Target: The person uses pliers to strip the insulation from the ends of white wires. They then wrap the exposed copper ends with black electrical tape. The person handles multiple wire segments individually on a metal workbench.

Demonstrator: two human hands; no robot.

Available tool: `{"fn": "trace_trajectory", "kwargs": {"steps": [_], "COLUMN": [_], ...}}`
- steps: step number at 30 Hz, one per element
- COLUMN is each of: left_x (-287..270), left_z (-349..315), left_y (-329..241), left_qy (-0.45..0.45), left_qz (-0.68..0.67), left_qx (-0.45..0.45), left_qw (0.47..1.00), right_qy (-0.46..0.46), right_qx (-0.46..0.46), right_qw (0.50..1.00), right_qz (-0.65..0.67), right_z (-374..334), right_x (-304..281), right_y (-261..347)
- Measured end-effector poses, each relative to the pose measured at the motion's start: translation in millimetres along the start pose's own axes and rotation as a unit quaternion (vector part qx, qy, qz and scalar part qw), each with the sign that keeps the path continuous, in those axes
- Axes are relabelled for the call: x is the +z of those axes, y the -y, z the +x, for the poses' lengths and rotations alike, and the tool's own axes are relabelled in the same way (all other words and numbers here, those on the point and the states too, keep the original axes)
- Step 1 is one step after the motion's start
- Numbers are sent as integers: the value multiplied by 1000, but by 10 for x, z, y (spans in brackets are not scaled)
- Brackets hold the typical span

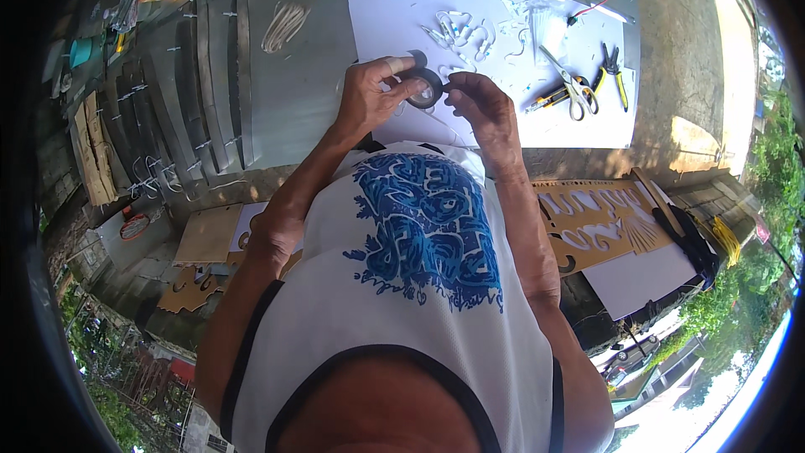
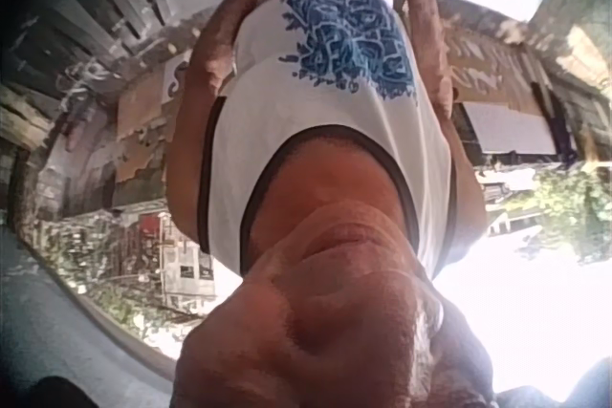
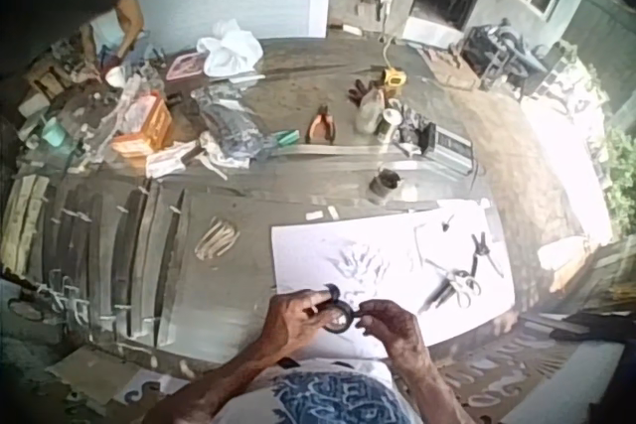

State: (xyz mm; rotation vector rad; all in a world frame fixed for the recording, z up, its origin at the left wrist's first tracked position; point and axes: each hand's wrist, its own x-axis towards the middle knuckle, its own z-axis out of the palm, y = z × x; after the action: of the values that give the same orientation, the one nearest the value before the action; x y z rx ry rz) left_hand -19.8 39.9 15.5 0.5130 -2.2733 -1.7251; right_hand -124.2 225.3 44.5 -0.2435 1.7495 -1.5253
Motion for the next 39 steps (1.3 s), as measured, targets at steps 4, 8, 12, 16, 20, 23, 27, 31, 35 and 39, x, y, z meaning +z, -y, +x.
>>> {"fn": "trace_trajectory", "kwargs": {"steps": [4, 8, 12, 16, 20, 23, 27, 31, 35, 39], "left_x": [5, 38, 40, -7, -55, -31, -6, -28, -32, -101], "left_z": [-29, -65, -73, -59, -32, -12, 31, 36, -2, -47], "left_y": [-25, 1, 24, -27, 82, 121, 52, -88, -83, -228], "left_qy": [-15, 15, 30, 100, 182, 203, 196, 175, 165, 173], "left_qz": [84, 157, 161, 96, -119, -144, -131, -132, -186, -190], "left_qx": [99, 154, 165, 30, -80, -59, -27, 33, 39, -47], "left_qw": [991, 975, 973, 990, 973, 967, 971, 975, 968, 965], "right_qy": [24, 36, 31, 20, 7, 8, -6, 1, -10, 20], "right_qx": [20, 90, 91, 74, 12, 8, -11, -67, -113, -147], "right_qw": [999, 994, 994, 996, 1000, 996, 985, 969, 960, 944], "right_qz": [-19, 55, 57, 37, -26, -93, -174, -240, -257, -294], "right_z": [55, 113, 133, 140, 122, 98, 33, -18, -42, -79], "right_x": [-27, -41, -103, -128, -134, -124, -104, -75, -89, -62], "right_y": [149, 105, -12, -39, 64, 244, 448, 638, 660, 692]}}
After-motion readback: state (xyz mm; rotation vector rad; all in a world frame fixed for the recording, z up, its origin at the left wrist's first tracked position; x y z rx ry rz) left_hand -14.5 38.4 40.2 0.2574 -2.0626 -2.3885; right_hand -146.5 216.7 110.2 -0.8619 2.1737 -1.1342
